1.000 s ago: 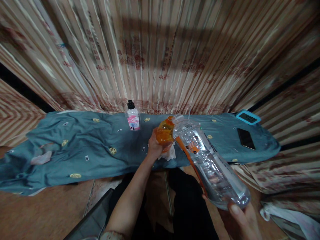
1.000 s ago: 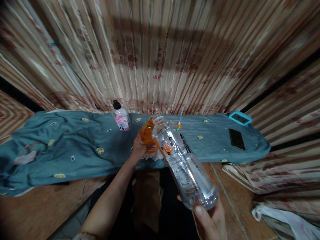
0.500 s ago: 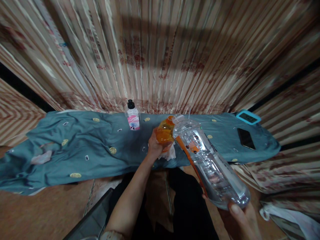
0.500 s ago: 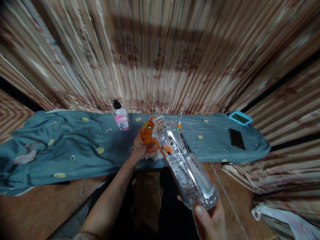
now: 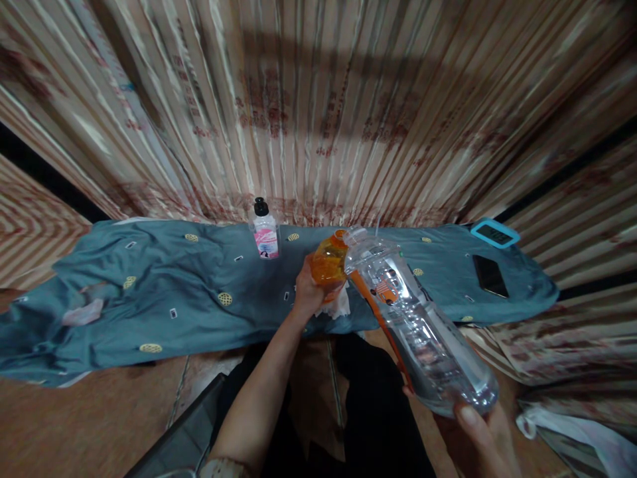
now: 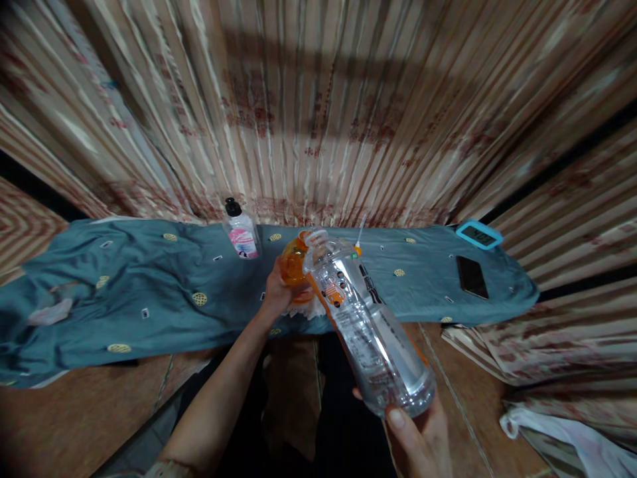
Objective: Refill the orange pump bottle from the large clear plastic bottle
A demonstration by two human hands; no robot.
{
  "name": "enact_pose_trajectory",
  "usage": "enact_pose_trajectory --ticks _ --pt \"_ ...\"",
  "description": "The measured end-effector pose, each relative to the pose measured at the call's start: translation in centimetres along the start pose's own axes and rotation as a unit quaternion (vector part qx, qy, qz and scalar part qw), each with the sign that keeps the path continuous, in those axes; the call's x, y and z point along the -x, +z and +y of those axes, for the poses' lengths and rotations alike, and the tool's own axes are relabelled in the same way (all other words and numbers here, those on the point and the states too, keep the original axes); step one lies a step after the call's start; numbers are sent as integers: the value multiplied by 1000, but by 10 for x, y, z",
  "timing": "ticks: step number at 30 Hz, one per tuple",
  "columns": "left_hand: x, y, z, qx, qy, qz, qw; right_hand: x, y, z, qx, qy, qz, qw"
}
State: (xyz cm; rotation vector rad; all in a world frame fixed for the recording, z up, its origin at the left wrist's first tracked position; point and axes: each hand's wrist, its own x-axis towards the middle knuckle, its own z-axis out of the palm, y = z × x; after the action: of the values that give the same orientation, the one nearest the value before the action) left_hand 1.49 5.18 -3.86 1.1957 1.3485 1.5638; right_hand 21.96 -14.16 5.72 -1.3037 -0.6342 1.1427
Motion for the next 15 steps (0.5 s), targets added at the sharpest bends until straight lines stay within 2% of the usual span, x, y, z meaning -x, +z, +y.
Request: enact_pose_trajectory --ticks 15 --pt "-1 0 -6 -11 9 -5 1000 0 -4 1 6 17 -9 1000"
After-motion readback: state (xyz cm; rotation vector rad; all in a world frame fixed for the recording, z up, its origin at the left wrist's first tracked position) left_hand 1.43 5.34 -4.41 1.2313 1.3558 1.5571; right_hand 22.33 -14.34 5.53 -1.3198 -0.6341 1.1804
